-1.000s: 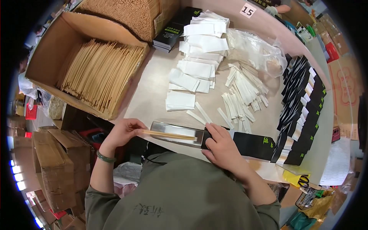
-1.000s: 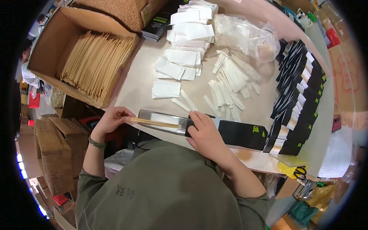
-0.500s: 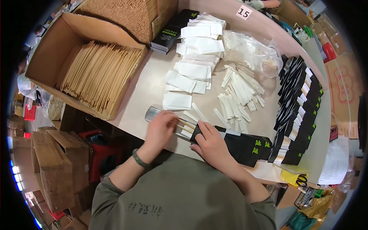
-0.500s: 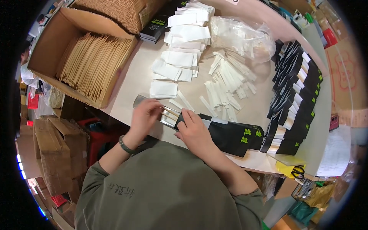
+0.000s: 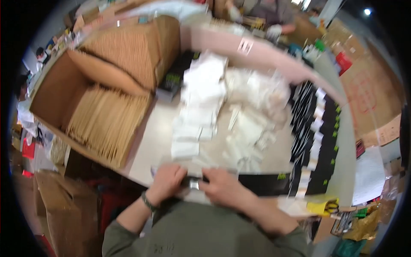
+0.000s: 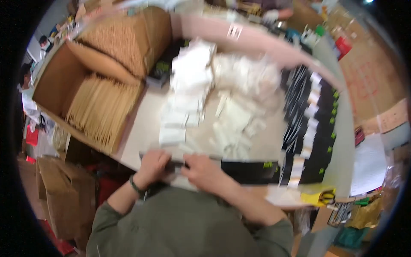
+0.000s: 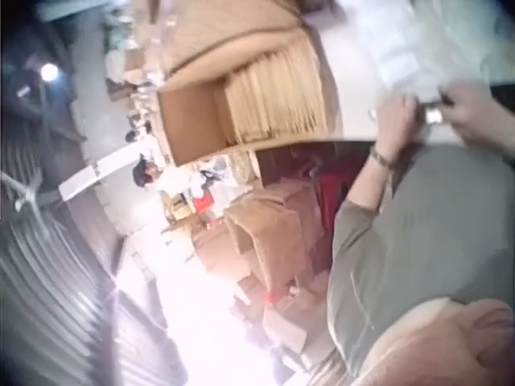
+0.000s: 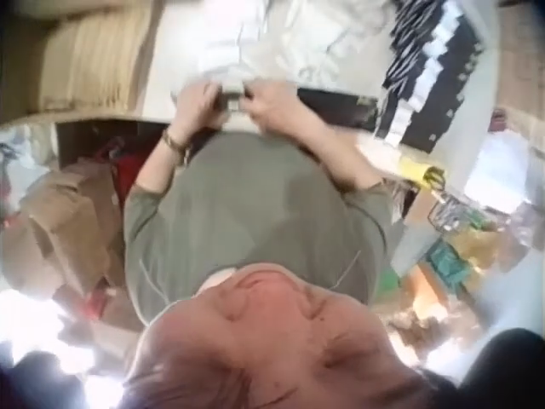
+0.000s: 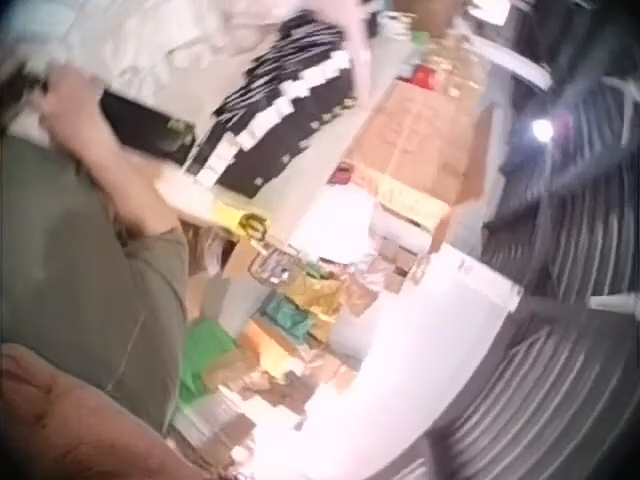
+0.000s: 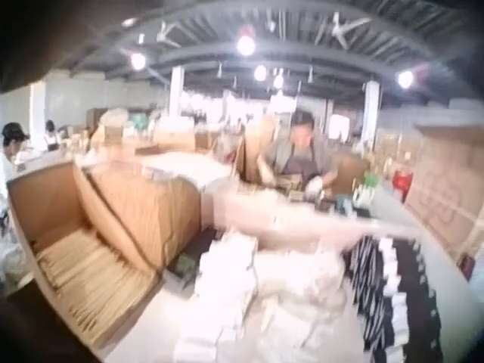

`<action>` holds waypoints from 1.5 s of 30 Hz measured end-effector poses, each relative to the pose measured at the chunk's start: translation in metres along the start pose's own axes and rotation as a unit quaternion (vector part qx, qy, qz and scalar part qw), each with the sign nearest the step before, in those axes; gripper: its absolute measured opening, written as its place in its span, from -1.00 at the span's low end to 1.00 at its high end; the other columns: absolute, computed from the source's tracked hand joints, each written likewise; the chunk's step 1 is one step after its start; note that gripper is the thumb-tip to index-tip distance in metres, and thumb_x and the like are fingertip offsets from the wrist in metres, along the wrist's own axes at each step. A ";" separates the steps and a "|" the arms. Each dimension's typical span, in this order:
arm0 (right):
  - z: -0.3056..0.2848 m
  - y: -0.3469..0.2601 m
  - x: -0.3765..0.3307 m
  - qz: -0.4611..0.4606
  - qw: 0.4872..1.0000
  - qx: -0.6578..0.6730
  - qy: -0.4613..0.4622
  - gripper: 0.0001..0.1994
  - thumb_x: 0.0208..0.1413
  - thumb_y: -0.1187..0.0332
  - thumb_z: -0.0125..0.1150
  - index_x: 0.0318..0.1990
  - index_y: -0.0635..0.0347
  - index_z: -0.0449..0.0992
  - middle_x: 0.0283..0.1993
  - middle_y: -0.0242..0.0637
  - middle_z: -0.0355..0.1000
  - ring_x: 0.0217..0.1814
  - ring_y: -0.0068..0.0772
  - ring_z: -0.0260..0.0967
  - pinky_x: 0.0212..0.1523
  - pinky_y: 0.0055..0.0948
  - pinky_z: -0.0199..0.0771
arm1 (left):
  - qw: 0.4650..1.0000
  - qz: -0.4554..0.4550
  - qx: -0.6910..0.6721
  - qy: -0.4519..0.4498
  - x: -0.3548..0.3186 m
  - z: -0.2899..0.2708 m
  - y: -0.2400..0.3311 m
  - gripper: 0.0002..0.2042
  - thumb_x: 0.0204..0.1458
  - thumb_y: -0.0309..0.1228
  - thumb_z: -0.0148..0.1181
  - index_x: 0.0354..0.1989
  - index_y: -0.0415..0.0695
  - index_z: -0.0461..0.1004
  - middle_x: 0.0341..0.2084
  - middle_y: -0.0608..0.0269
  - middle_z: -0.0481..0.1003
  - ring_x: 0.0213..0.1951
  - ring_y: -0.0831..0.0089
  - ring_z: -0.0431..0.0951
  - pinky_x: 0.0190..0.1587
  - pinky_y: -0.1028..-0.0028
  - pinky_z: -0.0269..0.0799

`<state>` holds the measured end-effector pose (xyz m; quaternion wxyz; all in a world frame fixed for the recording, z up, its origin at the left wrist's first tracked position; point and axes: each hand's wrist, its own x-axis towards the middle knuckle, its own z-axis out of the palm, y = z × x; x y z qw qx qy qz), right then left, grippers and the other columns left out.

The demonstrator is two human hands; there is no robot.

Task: Packaging chopsticks into sleeves and bundling them into boxes at a factory workstation.

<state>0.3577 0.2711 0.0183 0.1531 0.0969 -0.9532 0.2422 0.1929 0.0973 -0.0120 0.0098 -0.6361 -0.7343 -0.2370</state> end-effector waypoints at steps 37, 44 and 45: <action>0.001 -0.007 -0.032 0.425 0.903 -0.008 -0.067 -0.78 0.14 0.28 0.11 -0.43 0.25 0.45 -0.51 -0.01 0.44 -0.38 0.10 0.43 -0.33 -0.03 0.39 | 0.961 -0.123 -0.140 -0.204 -0.008 -0.015 0.020 -0.35 -0.25 -0.43 0.43 0.12 -0.13 0.33 -0.26 0.12 0.43 -0.23 0.08 0.51 -0.22 0.23 0.46; 0.013 -0.006 0.004 0.396 0.912 0.089 -0.052 -0.75 0.10 0.23 0.11 -0.44 0.23 0.51 -0.50 0.03 0.47 -0.37 0.12 0.48 -0.30 -0.01 0.46 | 0.974 0.002 -0.151 -0.167 0.021 -0.013 0.008 -0.34 -0.24 -0.31 0.45 0.12 -0.11 0.36 -0.18 0.13 0.47 -0.14 0.10 0.52 -0.11 0.21 0.43; 0.013 -0.005 0.008 0.388 0.916 0.089 -0.053 -0.75 0.10 0.23 0.11 -0.44 0.23 0.51 -0.50 0.03 0.47 -0.37 0.12 0.48 -0.30 -0.01 0.46 | 0.984 0.062 -0.136 -0.101 0.020 -0.014 0.004 -0.37 -0.17 -0.30 0.41 0.15 -0.09 0.33 -0.11 0.13 0.48 -0.07 0.10 0.52 -0.04 0.17 0.40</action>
